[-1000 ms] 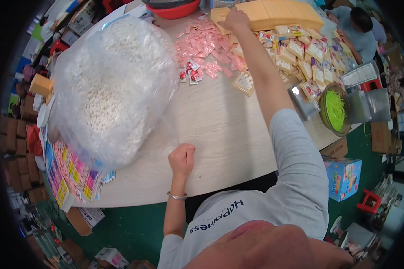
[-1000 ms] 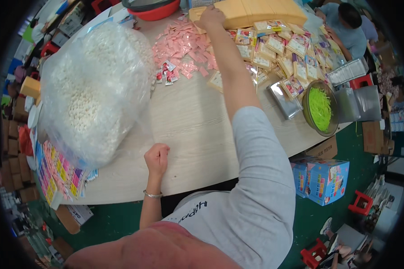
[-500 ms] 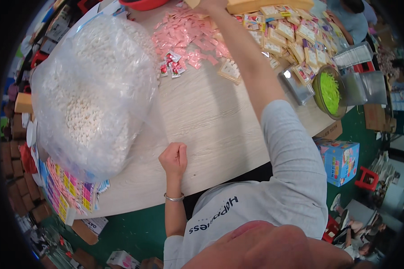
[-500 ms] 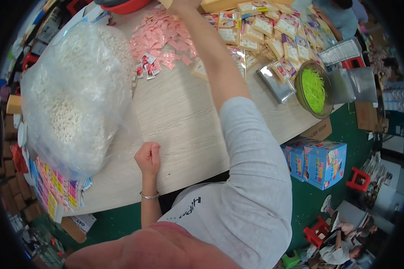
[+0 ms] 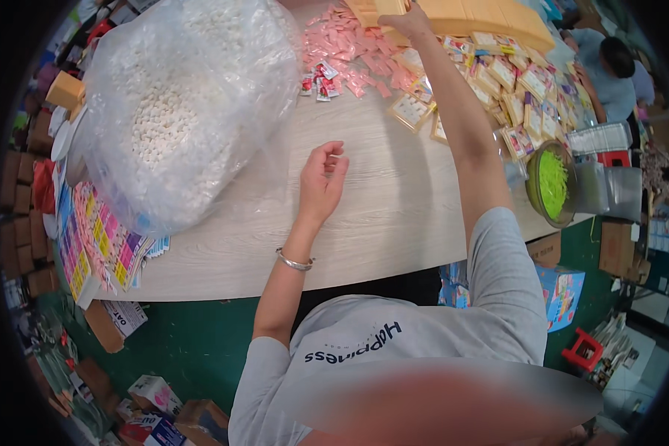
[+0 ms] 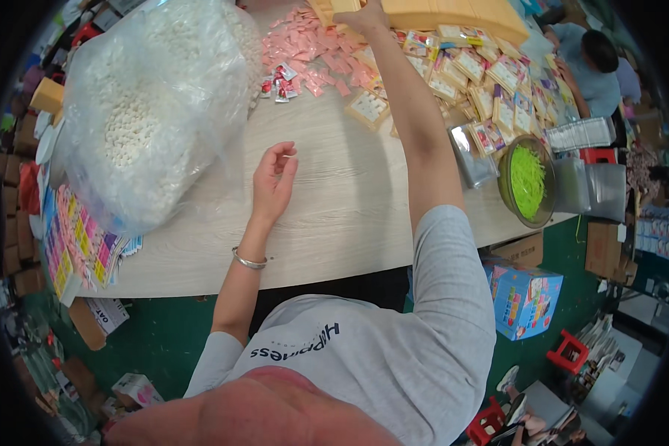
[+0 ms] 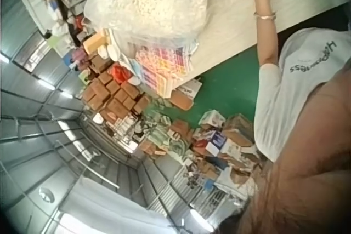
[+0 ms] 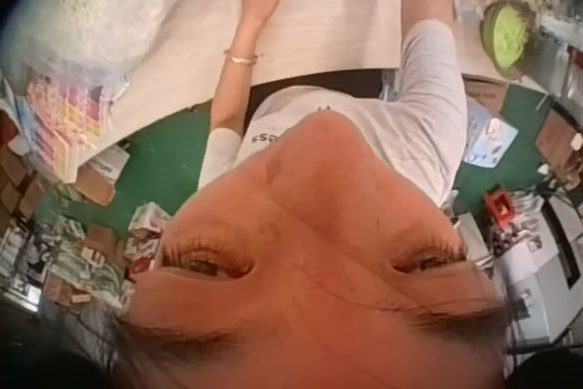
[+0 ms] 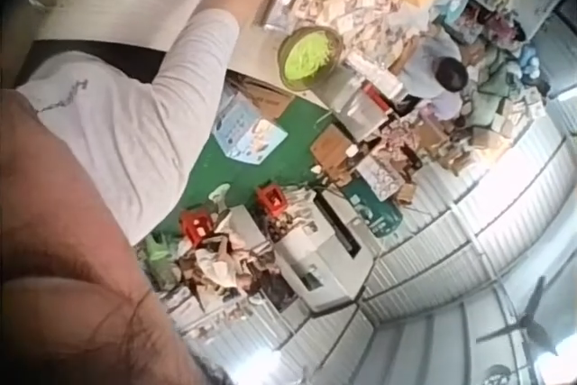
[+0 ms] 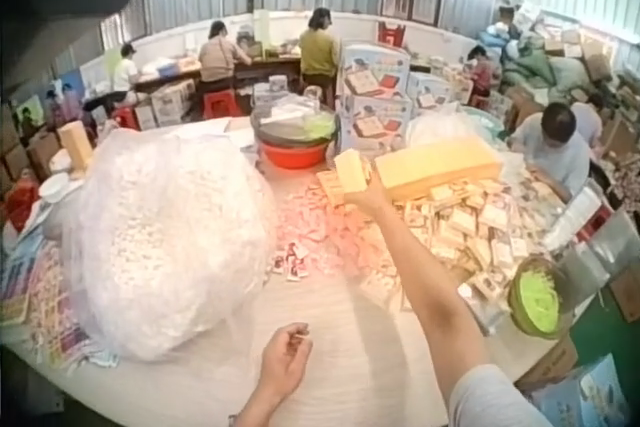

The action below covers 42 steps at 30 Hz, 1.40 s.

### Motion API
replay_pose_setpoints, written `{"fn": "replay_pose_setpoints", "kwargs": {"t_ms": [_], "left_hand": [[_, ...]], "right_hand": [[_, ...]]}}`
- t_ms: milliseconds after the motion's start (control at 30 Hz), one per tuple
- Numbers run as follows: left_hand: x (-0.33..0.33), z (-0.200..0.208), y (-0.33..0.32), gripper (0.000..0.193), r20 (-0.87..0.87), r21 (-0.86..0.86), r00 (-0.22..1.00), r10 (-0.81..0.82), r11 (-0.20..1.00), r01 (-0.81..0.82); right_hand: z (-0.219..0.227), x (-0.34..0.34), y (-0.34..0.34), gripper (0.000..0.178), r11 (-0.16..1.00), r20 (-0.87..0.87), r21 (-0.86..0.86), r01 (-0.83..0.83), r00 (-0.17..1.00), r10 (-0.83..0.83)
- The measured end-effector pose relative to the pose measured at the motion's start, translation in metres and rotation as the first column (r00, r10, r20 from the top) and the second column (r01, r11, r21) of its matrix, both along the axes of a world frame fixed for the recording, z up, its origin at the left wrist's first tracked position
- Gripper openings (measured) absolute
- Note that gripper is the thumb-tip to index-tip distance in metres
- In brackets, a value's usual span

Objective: Filling plastic trays with white pellets and sealing them with adhesive labels.

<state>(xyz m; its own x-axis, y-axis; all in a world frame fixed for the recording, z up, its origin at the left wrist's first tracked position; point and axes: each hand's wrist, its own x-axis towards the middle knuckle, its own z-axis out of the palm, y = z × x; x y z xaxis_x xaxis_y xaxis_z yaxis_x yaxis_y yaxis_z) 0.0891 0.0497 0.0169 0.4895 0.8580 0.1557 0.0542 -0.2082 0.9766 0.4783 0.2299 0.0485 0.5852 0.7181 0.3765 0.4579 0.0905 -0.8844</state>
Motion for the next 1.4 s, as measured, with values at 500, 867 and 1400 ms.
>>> {"fn": "replay_pose_setpoints", "kwargs": {"t_ms": [500,867,1400], "left_hand": [[0.011,-0.019,0.011,0.016,-0.167,0.343,0.978,0.123,0.937,-0.059],[0.010,-0.014,0.019,0.010,-0.211,0.379,0.967,0.141,0.924,-0.052],[0.011,-0.016,0.025,0.009,-0.196,0.376,0.975,0.104,0.926,-0.024]], "right_hand": [[-0.001,0.039,0.090,0.123,0.645,0.536,-0.682,0.344,0.835,0.122],[-0.017,0.025,0.075,0.129,0.685,0.566,-0.665,0.299,0.800,0.200],[-0.011,0.001,0.136,0.083,0.576,0.890,-0.386,0.720,0.455,0.029]]}}
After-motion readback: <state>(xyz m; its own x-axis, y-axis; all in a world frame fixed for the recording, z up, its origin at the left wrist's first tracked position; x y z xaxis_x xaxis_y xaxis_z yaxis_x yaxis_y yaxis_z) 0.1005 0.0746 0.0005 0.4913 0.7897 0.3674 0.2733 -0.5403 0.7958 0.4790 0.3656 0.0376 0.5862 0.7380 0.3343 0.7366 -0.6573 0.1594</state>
